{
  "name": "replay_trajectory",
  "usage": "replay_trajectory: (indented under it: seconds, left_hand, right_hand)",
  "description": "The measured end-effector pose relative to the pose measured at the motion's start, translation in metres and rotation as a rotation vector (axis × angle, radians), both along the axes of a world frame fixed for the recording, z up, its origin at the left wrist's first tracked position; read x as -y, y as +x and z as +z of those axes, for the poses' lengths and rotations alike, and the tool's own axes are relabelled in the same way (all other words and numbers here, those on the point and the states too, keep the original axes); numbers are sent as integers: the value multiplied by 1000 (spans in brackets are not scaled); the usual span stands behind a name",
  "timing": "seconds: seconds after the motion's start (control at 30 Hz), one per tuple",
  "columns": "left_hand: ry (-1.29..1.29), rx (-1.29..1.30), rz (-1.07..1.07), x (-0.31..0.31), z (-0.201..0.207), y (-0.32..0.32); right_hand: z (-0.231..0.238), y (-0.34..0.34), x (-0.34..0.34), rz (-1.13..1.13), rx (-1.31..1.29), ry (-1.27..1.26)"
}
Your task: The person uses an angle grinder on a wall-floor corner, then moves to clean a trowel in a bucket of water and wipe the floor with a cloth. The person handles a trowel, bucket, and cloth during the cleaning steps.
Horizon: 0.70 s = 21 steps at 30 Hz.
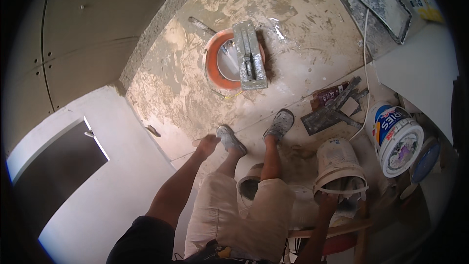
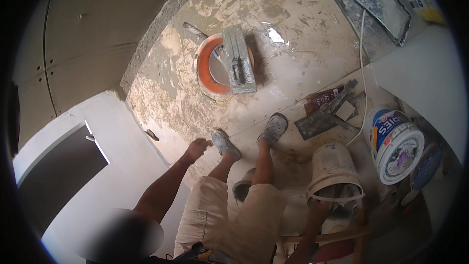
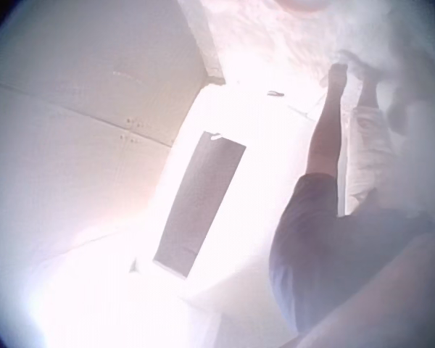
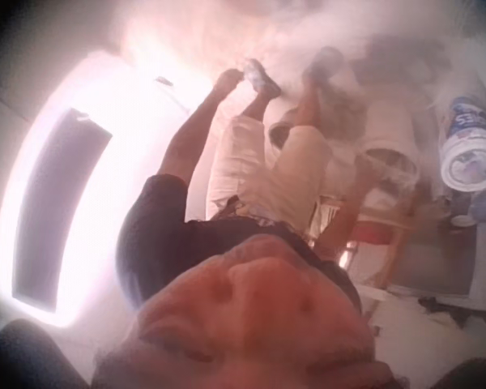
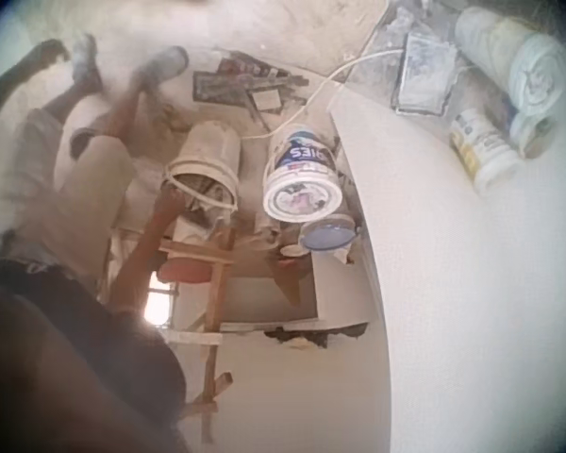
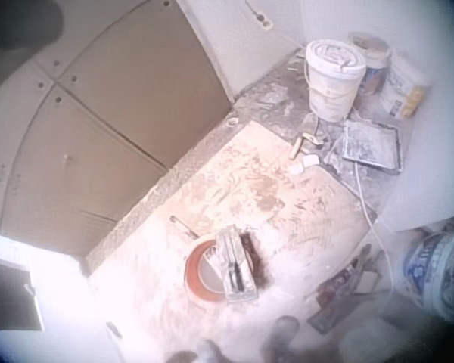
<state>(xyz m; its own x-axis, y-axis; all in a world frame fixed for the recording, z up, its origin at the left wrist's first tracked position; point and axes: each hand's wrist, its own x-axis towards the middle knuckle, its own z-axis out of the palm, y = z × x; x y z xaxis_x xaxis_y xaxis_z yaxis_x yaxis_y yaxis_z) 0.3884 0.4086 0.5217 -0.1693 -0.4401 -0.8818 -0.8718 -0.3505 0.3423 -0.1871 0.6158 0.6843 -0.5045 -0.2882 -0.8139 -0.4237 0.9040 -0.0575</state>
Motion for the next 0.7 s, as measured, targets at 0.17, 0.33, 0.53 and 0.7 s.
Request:
replay_trajectory:
  seconds: [0.17, 0.33, 0.53, 0.7]
  left_hand:
    - [69, -19, 869, 74, -55, -49]
    - [123, -45, 1339, 137, -82, -78]
    - [103, -289, 1532, 164, -106, -81]
    - [71, -272, 1758, 161, -81, -79]
  right_hand:
    - [-49, 45, 202, 449, 212, -307]
    - [-153, 167, 379, 513, 241, -596]
    - [-233, 261, 468, 586, 26, -505]
    - [-209, 226, 459, 19, 539, -486]
